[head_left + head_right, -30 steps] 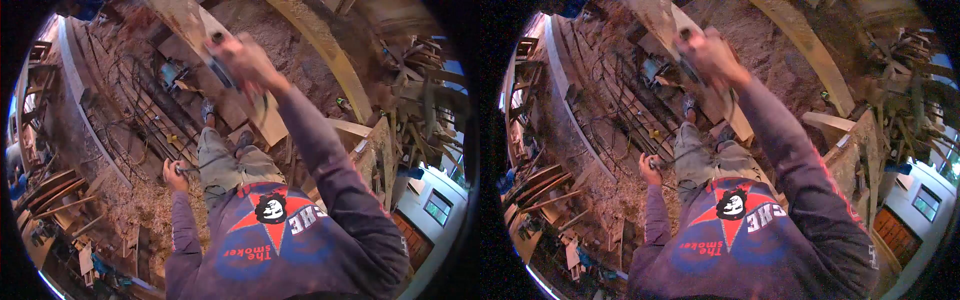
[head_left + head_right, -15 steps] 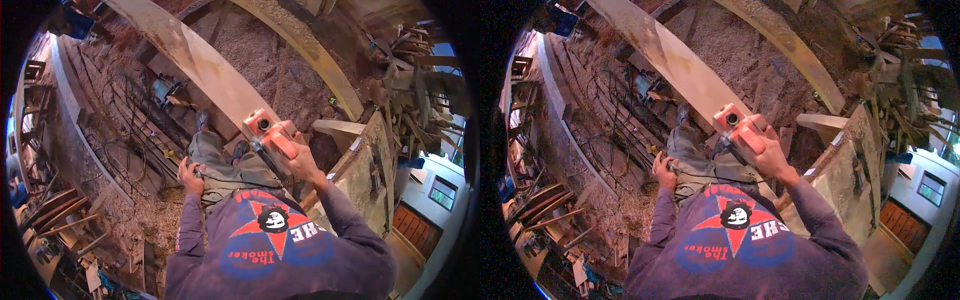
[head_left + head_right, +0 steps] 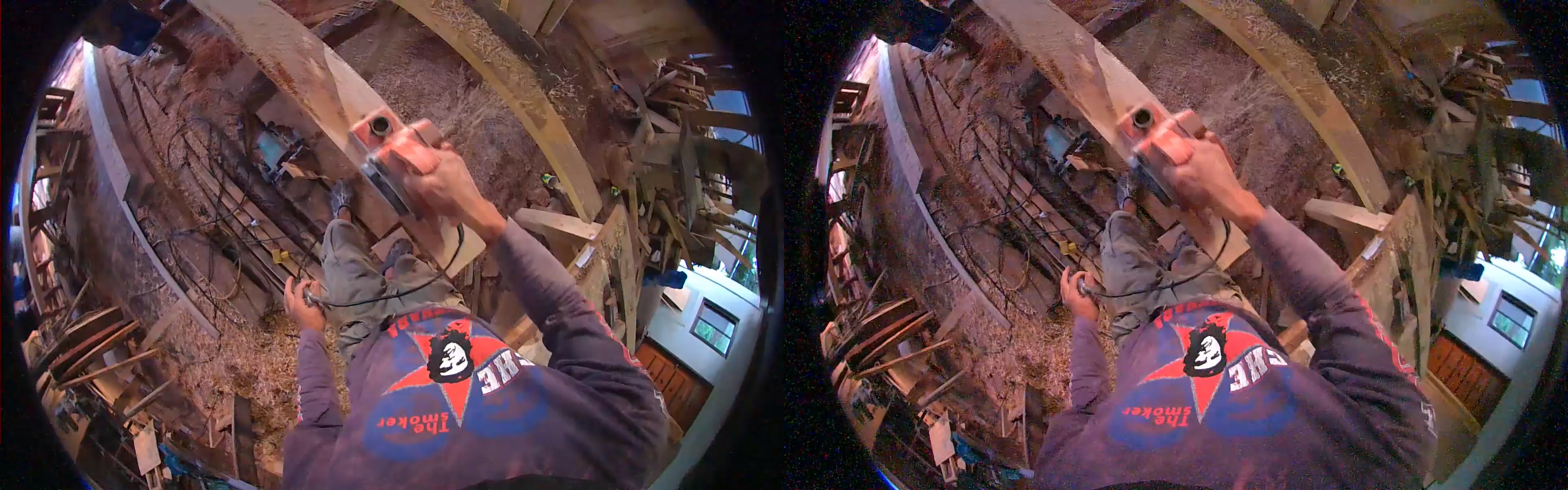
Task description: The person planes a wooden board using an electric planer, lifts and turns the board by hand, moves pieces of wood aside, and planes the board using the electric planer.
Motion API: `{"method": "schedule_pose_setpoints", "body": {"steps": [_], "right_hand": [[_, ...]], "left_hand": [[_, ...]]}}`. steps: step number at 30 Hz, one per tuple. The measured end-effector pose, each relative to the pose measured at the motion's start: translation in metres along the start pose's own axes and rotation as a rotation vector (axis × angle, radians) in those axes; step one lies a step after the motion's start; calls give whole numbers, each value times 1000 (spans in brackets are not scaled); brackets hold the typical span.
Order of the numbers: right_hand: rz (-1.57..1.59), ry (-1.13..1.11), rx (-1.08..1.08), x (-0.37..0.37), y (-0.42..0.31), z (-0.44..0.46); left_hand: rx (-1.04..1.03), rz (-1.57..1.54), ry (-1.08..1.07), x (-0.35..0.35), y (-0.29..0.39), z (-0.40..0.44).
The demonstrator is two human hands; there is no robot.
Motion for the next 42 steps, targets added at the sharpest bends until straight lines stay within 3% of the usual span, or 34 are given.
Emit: {"method": "schedule_pose_setpoints", "body": {"steps": [1,3,4,7,9,11,14,15,16,18,22,24,25,27,30,42], "right_hand": [[-73,55,104,-2,-12,20],[41,-65,-107,-3,-41,58],[-138,120,206,-34,-33,115],[-64,56,83,-6,-108,172],[3,191,192,-5,-97,199],[-27,187,152,-1,-107,182],[77,-1,82,4,-66,100],[-61,-87,41,-17,-30,86],[-186,-46,97,24,-41,25],[-195,158,400,23,8,-46],[-177,91,138,57,85,-192],[66,132,-3,78,105,-236],[78,147,-17,81,118,-244],[11,-39,-232,57,158,-255],[35,30,-156,51,150,-226],[71,29,-38,44,58,-73]], "left_hand": [[-2,0,0,3,-7,-2],[102,-108,38,8,-33,-3],[63,-17,28,13,-21,1],[-24,103,9,22,-28,1],[-43,160,-48,26,-16,7],[-28,246,-77,46,-9,8],[167,-135,27,55,1,-9],[171,-122,39,52,-1,-15],[58,33,-9,41,2,-16],[-124,177,-87,13,22,-16],[-350,70,-287,-58,78,-35],[-381,79,-390,-82,105,-48],[-388,92,-430,-93,114,-56],[-400,113,-499,-99,116,-59],[-225,110,-473,-91,91,-40],[-163,166,-345,-60,50,48]]}}
Point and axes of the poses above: each hand's wrist, its own z-axis towards the middle knuckle, its own x-axis out of the back of the hand, y = z × x, the point moved 10 cm from there along z, towards the middle knuckle, and after that the axes turned 12 degrees about -z, right-handed, at the moved point
